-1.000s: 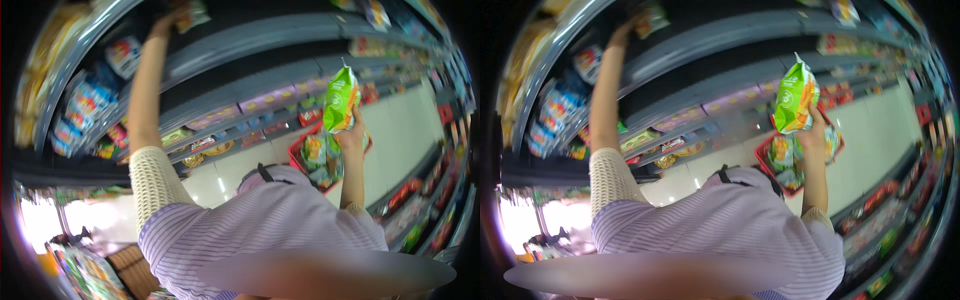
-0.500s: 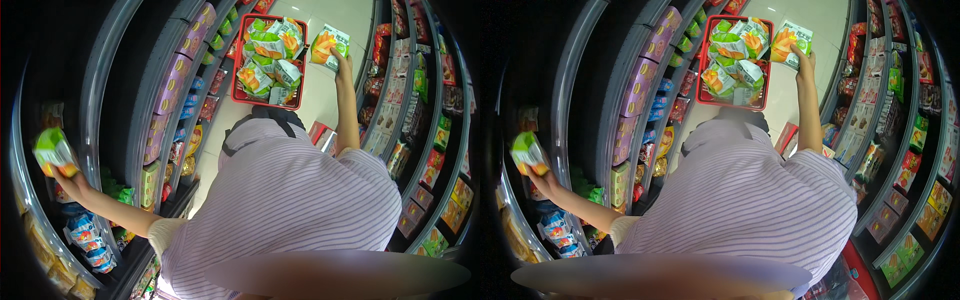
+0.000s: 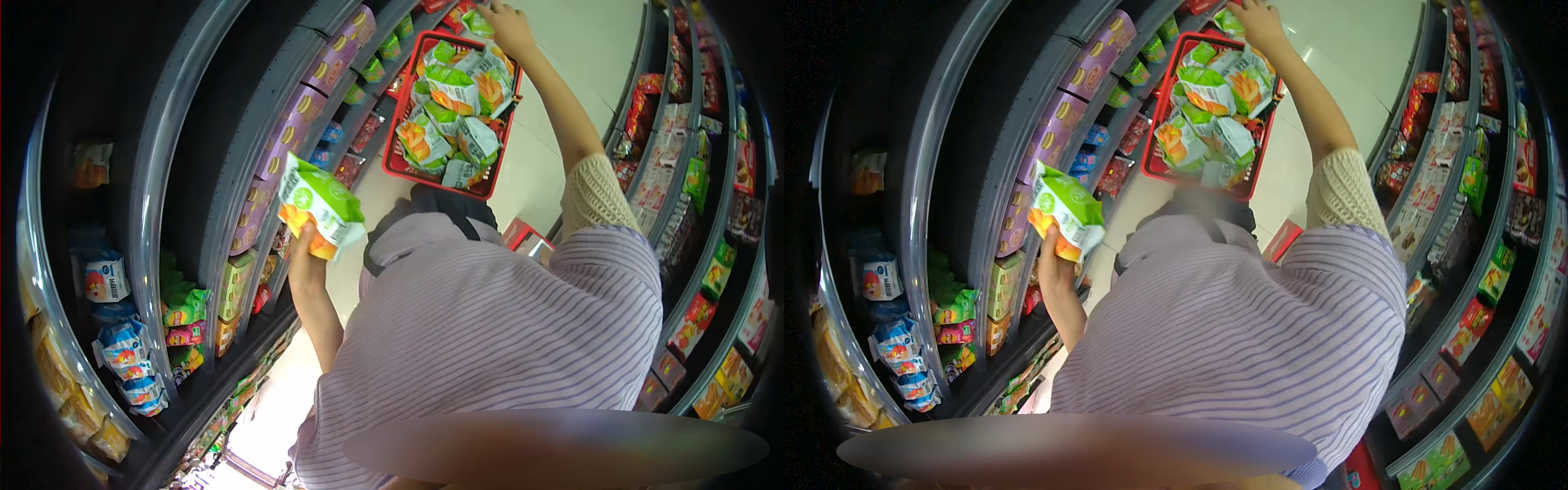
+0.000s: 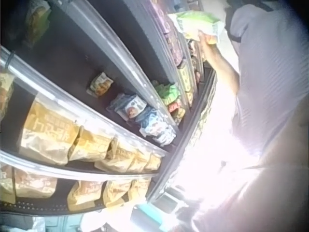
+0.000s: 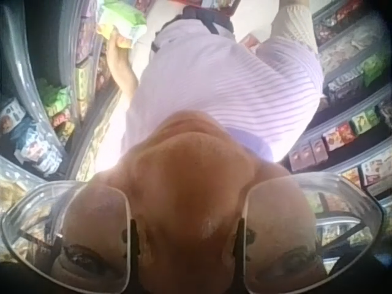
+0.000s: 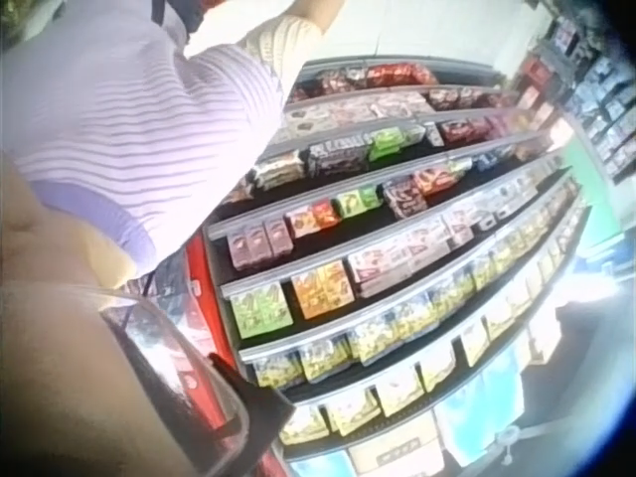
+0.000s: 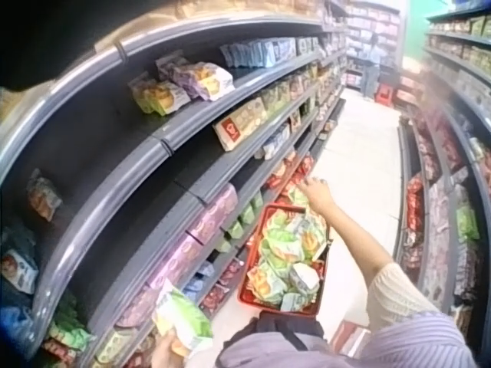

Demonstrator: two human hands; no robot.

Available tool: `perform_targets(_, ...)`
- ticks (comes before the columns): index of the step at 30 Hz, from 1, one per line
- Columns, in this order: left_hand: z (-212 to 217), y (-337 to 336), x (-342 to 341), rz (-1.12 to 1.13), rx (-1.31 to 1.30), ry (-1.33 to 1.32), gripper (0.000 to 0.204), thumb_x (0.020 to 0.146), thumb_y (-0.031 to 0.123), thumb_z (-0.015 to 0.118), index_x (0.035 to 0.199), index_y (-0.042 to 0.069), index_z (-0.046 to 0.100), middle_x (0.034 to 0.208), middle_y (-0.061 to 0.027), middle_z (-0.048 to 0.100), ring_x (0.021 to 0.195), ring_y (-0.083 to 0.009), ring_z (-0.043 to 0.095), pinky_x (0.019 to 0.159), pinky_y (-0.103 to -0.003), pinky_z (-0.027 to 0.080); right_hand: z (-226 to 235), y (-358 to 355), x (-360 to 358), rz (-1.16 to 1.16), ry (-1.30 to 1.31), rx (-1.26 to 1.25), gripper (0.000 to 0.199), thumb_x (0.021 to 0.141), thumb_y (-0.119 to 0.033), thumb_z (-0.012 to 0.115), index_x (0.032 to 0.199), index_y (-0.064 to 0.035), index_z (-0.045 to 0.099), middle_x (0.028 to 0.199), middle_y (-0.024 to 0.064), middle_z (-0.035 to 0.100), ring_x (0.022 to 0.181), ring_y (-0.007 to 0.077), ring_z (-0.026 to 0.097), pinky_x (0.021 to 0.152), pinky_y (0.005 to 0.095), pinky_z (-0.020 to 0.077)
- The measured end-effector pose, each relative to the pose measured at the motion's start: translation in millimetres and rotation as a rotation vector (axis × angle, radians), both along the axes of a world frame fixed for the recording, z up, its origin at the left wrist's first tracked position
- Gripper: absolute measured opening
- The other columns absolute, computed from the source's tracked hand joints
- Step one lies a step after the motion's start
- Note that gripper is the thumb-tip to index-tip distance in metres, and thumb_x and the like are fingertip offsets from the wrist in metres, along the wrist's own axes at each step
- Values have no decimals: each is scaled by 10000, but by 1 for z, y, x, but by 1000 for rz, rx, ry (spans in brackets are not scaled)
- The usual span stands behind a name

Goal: Placing snack bags from a red basket onto supermarket shelves.

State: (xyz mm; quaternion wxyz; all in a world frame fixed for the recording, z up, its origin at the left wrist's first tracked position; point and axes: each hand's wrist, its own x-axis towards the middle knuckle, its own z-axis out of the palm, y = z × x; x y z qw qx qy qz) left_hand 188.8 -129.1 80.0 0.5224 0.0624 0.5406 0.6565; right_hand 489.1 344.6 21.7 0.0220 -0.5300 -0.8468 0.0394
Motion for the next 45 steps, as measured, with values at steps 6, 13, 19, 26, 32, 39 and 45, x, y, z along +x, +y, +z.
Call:
perform_targets(6,3,-13,15,200,-61,111,544,893,210,583,1352,30,354,1308,-114,486,1206,-261,478,1027,-418,367,-69,75,-46,463,-262,125,710,631,-105,753,1270,-263,490,1302,57,450,1230,268,434,928,511,409)
perform_targets(13,12,-18,32,276,-156,103,586,889,236,595,1370,37,326,1326,-101,467,1220,-250,464,1031,-418,360,-146,88,-53,302,-176,-417,883,643,-321,797,1380,-270,315,1395,95,376,1290,381,340,953,645,318)
perform_targets(19,8,-3,37,246,-178,81,656,864,231,623,1378,9,281,1308,-119,452,1204,-239,473,1004,-382,389,-158,92,-58,368,-194,-382,867,697,-524,714,1400,-252,287,1400,119,380,1299,380,329,960,649,303)
perform_targets(26,-8,9,29,184,-169,104,629,878,234,607,1375,8,295,1330,-116,451,1225,-252,462,1032,-390,366,-165,116,-55,372,-74,-604,651,863,-550,501,1362,-144,392,1297,179,499,1193,358,478,994,414,389)
perform_targets(32,-20,20,23,150,-156,58,623,844,161,648,1358,24,325,1272,-95,473,1191,-215,475,1007,-356,379,-193,117,-58,414,-255,-517,514,865,-309,590,1313,-98,450,1229,191,546,1120,373,525,950,418,423)
perform_targets(39,-37,26,14,94,-121,71,621,806,123,695,1323,15,369,1176,-92,537,1110,-190,532,958,-323,414,-87,63,-76,305,-145,-425,586,739,-156,684,1287,-122,478,1273,165,507,1137,320,503,857,392,442)
perform_targets(45,-70,37,14,-159,-153,348,593,723,80,755,1235,25,460,1098,-92,594,1017,-198,596,891,-338,473,-14,-141,-102,694,856,-590,752,732,-384,736,1354,-112,413,1205,124,582,1102,276,568,917,402,446)
